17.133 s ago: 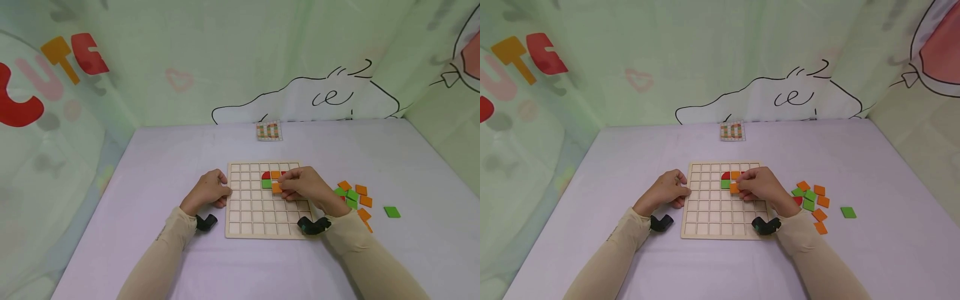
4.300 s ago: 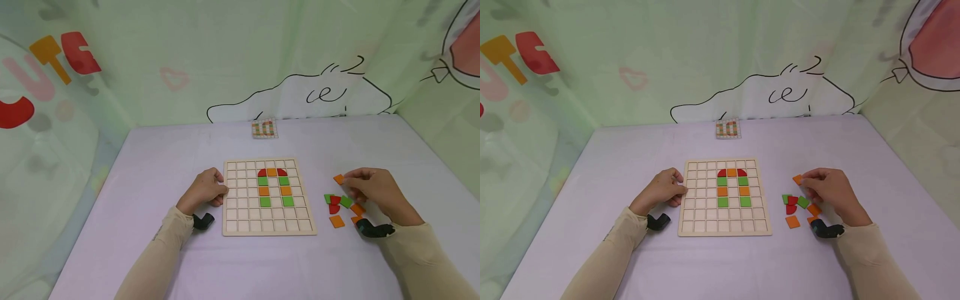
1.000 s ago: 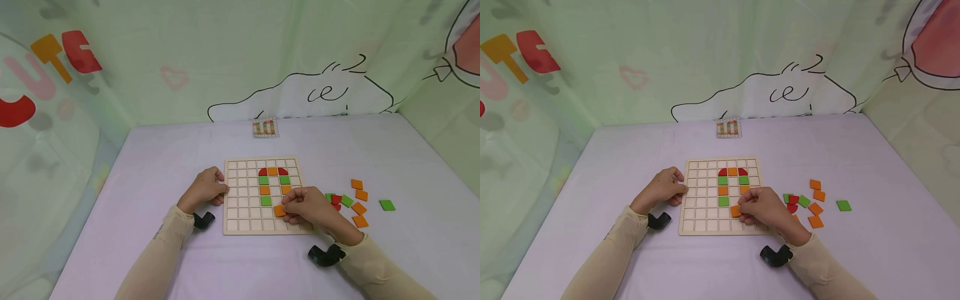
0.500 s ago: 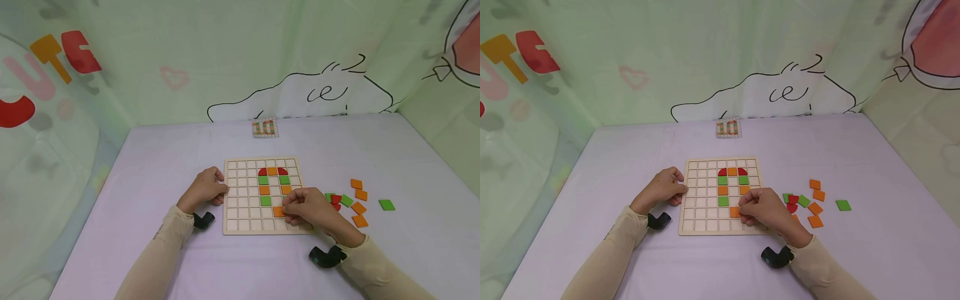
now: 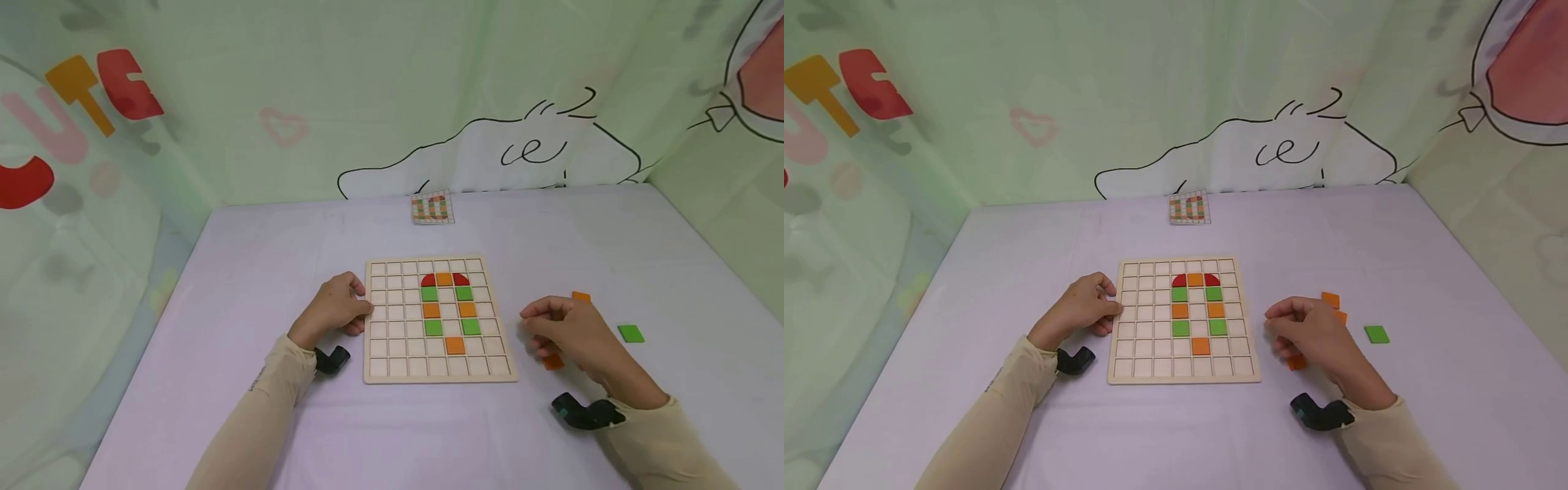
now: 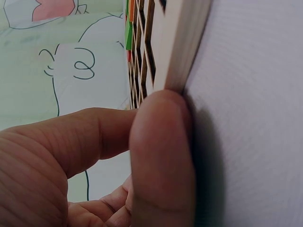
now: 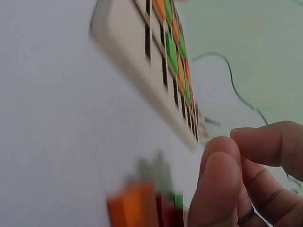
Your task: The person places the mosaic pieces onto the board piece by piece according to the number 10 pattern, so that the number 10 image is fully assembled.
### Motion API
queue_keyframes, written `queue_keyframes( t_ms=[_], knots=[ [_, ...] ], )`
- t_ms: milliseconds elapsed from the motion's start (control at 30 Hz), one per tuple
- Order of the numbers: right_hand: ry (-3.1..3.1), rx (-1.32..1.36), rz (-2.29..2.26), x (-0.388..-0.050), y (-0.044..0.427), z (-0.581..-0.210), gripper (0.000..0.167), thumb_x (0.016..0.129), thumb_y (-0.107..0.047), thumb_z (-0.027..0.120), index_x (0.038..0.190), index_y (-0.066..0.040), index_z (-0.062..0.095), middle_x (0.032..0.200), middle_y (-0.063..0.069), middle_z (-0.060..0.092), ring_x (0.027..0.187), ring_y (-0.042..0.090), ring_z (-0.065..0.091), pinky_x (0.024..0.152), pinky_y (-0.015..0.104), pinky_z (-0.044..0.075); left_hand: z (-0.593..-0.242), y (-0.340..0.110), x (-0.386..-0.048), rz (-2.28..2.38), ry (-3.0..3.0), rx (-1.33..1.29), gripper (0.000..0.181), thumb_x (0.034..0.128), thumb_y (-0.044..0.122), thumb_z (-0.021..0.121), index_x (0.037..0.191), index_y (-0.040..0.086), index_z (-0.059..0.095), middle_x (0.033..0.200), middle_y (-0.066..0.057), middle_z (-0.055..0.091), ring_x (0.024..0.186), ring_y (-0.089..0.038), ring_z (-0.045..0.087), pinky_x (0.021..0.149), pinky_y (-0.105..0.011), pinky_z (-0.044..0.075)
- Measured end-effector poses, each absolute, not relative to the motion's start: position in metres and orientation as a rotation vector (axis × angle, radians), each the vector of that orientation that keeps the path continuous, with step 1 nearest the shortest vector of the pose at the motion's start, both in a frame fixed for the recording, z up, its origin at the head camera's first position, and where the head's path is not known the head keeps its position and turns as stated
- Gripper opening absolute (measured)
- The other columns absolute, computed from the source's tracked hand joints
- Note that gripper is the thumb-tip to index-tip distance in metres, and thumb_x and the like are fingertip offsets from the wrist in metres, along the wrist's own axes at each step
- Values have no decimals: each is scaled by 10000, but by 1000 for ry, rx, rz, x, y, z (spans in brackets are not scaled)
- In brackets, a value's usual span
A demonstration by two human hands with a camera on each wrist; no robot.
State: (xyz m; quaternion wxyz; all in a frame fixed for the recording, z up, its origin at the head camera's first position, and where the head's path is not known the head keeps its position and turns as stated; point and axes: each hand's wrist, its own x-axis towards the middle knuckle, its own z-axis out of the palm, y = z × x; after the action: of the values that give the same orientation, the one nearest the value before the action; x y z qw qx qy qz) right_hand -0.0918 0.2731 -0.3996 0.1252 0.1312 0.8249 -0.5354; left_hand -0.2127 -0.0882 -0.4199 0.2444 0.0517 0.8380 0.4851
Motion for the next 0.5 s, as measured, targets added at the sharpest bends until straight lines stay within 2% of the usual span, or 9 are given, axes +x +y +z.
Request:
queue_keyframes(
  t_ms=[167,333,500],
  knots=[
    [2420,436,-1532,-83,301,-401,388,999,-203,693,1256,74,603,879,65,707,672,169,656,636,300,636,-422,-89,-214,1323,2293,146,256,894,-2,690,1106,-2,546,774,-154,663,521,-168,667,514,-294,619],
    [2461,484,-1438,-81,310,-403,499,993,-299,715,1323,46,568,858,25,694,660,176,660,622,315,632,-422,-89,-214,1324,2295,149,255,895,0,696,1103,-3,549,776,-159,665,521,-170,670,511,-298,620],
    [2481,486,-1365,-82,308,-404,482,982,-276,722,1296,60,579,796,4,692,648,157,650,606,291,618,-421,-89,-213,1325,2294,155,256,899,2,698,1106,-1,548,761,-155,670,518,-166,669,508,-296,619]
  ],
)
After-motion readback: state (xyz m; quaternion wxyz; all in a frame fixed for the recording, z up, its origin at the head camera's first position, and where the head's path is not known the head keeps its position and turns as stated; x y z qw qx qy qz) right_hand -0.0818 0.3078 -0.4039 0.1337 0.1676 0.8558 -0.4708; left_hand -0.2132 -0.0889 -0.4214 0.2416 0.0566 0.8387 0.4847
